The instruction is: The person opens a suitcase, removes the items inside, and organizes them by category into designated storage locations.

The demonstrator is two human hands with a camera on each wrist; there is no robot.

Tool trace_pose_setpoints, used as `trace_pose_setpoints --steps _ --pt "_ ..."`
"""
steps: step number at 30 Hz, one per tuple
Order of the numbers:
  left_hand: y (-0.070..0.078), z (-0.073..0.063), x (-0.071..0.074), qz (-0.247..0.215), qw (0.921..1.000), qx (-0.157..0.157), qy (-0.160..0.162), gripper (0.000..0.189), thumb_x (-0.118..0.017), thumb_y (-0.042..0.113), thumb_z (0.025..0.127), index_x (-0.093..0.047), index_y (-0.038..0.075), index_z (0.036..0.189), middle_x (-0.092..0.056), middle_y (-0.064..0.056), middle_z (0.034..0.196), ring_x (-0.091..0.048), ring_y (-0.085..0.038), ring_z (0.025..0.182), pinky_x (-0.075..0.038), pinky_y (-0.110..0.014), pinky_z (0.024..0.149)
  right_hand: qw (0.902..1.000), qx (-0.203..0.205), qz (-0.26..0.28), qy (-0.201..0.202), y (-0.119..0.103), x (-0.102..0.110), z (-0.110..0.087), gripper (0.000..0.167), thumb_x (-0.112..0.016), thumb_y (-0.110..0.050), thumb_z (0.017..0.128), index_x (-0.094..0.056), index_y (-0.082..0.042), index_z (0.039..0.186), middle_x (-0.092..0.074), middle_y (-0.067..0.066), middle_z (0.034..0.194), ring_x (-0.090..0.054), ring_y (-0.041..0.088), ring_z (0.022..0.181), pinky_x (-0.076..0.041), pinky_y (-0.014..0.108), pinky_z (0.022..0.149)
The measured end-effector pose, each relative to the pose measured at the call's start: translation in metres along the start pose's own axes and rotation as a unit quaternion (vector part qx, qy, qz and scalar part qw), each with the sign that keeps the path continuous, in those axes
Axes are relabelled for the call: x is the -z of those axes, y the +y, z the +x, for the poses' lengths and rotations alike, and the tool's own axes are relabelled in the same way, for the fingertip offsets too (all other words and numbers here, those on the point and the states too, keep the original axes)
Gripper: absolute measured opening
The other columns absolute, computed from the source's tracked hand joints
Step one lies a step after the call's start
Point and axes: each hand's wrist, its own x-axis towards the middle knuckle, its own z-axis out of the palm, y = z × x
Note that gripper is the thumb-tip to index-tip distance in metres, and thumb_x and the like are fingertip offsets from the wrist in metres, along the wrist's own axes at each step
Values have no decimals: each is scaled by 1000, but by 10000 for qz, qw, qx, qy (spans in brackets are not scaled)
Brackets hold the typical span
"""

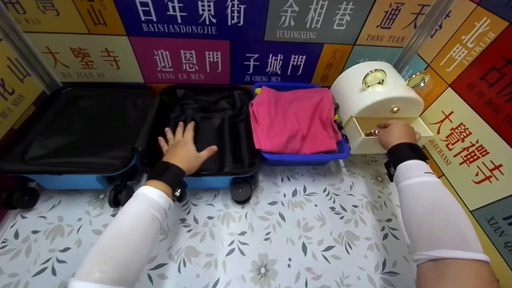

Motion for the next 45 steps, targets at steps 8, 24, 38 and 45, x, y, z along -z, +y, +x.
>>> trace_pose_setpoints --steps 8,24,38,45 --pt "1 0 1 66 10000 -12 1 108 -62 71 97 -14 12 172 -4 -27 178 11 -60 159 8 -77 125 9998 30 37 211 -4 -2 2 41 -49 -15 103 -71 -3 135 -66 27 139 -55 58 130 -34 68 111" --pt "-1 -2 0 33 10000 -21 -54 106 -63 68 97 -15 11 172 -1 -29 177 11 -60 159 4 -75 127 9980 236 424 397 -2 -8 5 40 -53 -18 105 -71 4 133 -67 29 135 -58 57 129 -46 64 109" --pt "-4 -3 0 65 9999 34 -75 107 -62 71 97 -15 11 172 -1 -28 178 11 -60 159 4 -75 127 9707 378 1244 2022 0 -44 -19 47 -49 -27 109 -70 10 129 -64 34 139 -51 55 137 -24 61 126" --pt "-4 -3 0 66 10000 47 -27 106 -63 69 97 -16 11 172 -2 -28 177 10 -60 159 4 -75 127 9647 161 1745 1968 7 -70 -37 76 -47 -42 111 -26 11 162 0 33 175 1 51 163 0 57 135"
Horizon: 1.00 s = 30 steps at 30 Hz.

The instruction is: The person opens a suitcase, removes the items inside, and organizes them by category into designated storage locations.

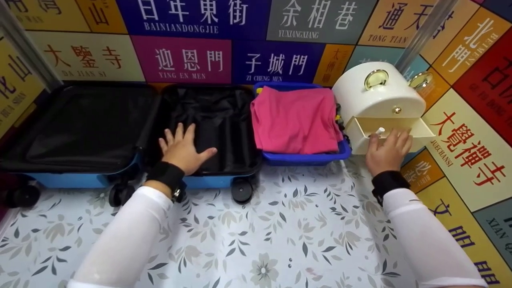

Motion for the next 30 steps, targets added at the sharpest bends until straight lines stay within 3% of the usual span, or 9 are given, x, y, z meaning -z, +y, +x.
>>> trace_pose_setpoints --steps 5,12,18,24,30 --pt "-1 -1 0 -6 10000 52 -5 106 -63 69 97 -15 11 172 -2 -27 178 10 -59 160 4 -75 128 9976 -549 338 -242 -9 -7 -1 93 -48 -45 111 5 7 167 21 29 174 13 45 164 2 50 136" --pt "2 0 -1 -9 10000 -4 -59 106 -62 70 97 -15 11 172 -1 -28 177 11 -60 159 4 -76 127 9934 -903 449 -552 -13 -7 11 102 -46 -51 111 19 7 163 29 27 172 12 38 165 -10 44 136" --pt "1 0 -2 -43 10000 5 -78 105 -63 68 98 -15 11 172 0 -28 178 12 -60 159 6 -76 126 9901 -827 260 -1106 -10 -4 26 96 -39 -49 112 22 7 162 33 27 169 -3 46 163 -15 50 134" --pt "1 0 -2 -38 10000 6 -52 106 -63 69 97 -15 11 172 -1 -28 178 11 -60 159 6 -76 126 9878 -640 -40 -1416 -12 -4 36 102 -51 -38 110 25 9 160 35 30 167 4 46 163 -16 52 134" --pt "1 1 -3 -16 10000 23 -50 107 -63 70 97 -15 12 172 -1 -27 178 10 -60 160 5 -75 127 9831 -528 -219 -1741 -14 -5 43 114 -59 -40 107 32 6 157 41 30 164 9 51 161 -18 60 131"
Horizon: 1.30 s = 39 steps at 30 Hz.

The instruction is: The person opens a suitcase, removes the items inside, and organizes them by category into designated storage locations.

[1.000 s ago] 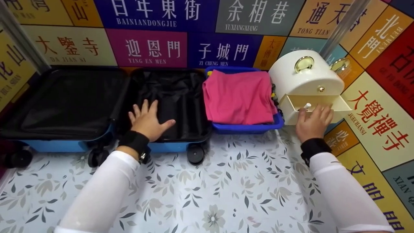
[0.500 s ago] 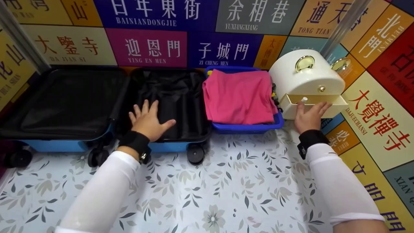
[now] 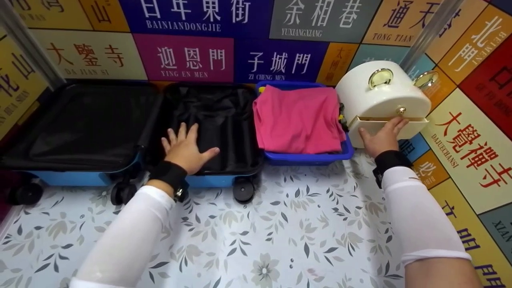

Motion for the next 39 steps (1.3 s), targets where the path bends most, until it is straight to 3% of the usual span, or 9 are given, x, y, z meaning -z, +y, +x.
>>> trace_pose_setpoints --steps 6,17,26,30,35,39 --pt "2 1 -1 -38 10000 -16 -20 107 -62 71 96 -16 12 172 -1 -27 178 10 -60 159 6 -75 127 9999 47 154 -62 3 2 5 117 -61 -37 106 37 4 156 44 28 163 12 49 161 -11 55 134" --pt "1 2 -3 37 10000 -6 25 106 -62 71 96 -17 12 172 -3 -26 178 9 -60 159 4 -75 127 9991 244 235 -271 10 1 6 112 -57 -28 106 39 1 155 49 24 161 5 53 160 -17 60 132" --pt "-1 3 -3 30 10000 1 -22 106 -62 70 97 -15 12 172 -1 -26 178 10 -60 159 5 -75 127 9963 276 -318 -754 13 -6 6 115 -60 -25 103 38 6 154 48 30 160 27 50 158 -8 63 132" --pt "-2 3 -3 -4 10000 4 -18 106 -62 70 97 -16 12 172 -1 -26 178 10 -60 159 6 -75 127 9958 329 -622 -581 12 -8 7 109 -60 -20 101 29 12 156 36 36 165 7 57 160 -14 61 132" --pt "-4 3 -3 -49 10000 14 -6 106 -63 71 96 -16 12 172 -1 -26 178 10 -60 159 7 -75 127 9992 11 -352 189 6 -12 10 96 -55 -11 100 14 5 166 3 35 174 -28 57 154 -27 58 129" --pt "-5 4 -4 -55 10000 32 -6 107 -63 71 96 -16 12 172 -2 -27 178 10 -60 159 7 -75 127 9983 -135 -291 486 3 -10 12 89 -52 -9 102 5 -2 170 -19 33 173 -33 53 154 -27 57 130"
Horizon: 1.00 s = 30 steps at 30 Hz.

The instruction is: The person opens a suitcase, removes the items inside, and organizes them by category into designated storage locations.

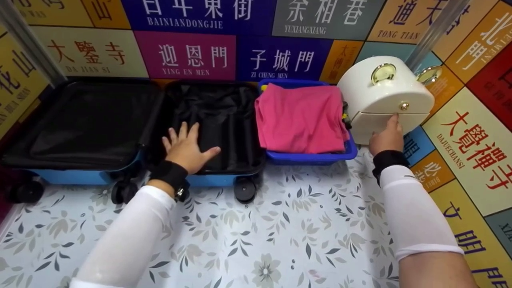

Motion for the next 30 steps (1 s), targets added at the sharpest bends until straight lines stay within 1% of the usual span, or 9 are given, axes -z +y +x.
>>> trace_pose_setpoints --steps 6,10,13,16,19,21,23,26,30 --pt "-1 -1 1 44 10000 26 -21 108 -62 73 96 -15 12 172 -1 -27 178 11 -60 159 7 -76 127 9998 -8 -103 170 0 6 5 81 -52 -9 102 -8 -6 170 -34 30 169 -37 52 153 -27 55 130" --pt "-1 -3 1 57 10000 22 -29 108 -61 73 96 -15 12 172 -1 -26 178 10 -59 160 6 -75 127 9943 -37 54 1061 -6 9 4 66 -61 -17 105 -35 -3 164 -44 29 159 -43 48 148 -33 54 128" --pt "-1 -4 2 79 10000 17 18 107 -61 73 96 -16 12 172 -2 -26 178 8 -60 160 5 -75 127 9869 175 64 1605 -16 14 6 72 -74 -23 99 -38 -5 159 -35 22 165 -35 41 153 -29 51 130" --pt "-2 -4 3 86 10000 25 33 107 -62 72 96 -17 12 172 -3 -26 178 8 -60 160 5 -75 127 9863 763 -610 1328 -27 22 11 94 -79 -26 96 -21 -13 169 -9 16 179 -18 43 161 -14 57 135" --pt "-3 -5 3 72 10000 46 -7 106 -63 70 97 -15 12 172 -1 -26 178 10 -60 160 6 -75 127 9745 1543 -1443 755 -35 28 17 101 -81 -23 95 -17 -18 172 4 15 181 -7 51 162 -2 66 133" --pt "-3 -5 3 57 10000 50 -24 106 -63 70 97 -15 12 172 -1 -26 178 11 -59 160 6 -75 127 9634 1921 -1773 598 -38 30 20 97 -83 -20 93 -25 -15 170 -6 21 179 -9 53 161 -4 68 132" --pt "-3 -5 3 40 10000 42 -31 105 -63 69 97 -15 12 172 -1 -26 178 11 -59 160 7 -75 127 9569 2108 -1882 673 -39 29 22 88 -85 -18 90 -38 -9 163 -21 26 174 -16 53 158 -9 68 131" --pt "-3 -5 2 33 10000 36 -33 105 -64 68 97 -16 12 172 -2 -26 178 11 -59 160 7 -75 127 9523 2209 -1900 903 -40 28 23 78 -87 -15 88 -46 -3 153 -35 28 165 -23 51 155 -15 66 131" --pt "-3 -6 3 104 9999 29 -18 105 -64 68 97 -17 12 172 -3 -27 178 9 -60 159 6 -76 126 9479 2308 -1927 1054 -39 25 22 73 -88 -14 87 -49 -1 147 -40 30 160 -29 51 151 -20 64 130"
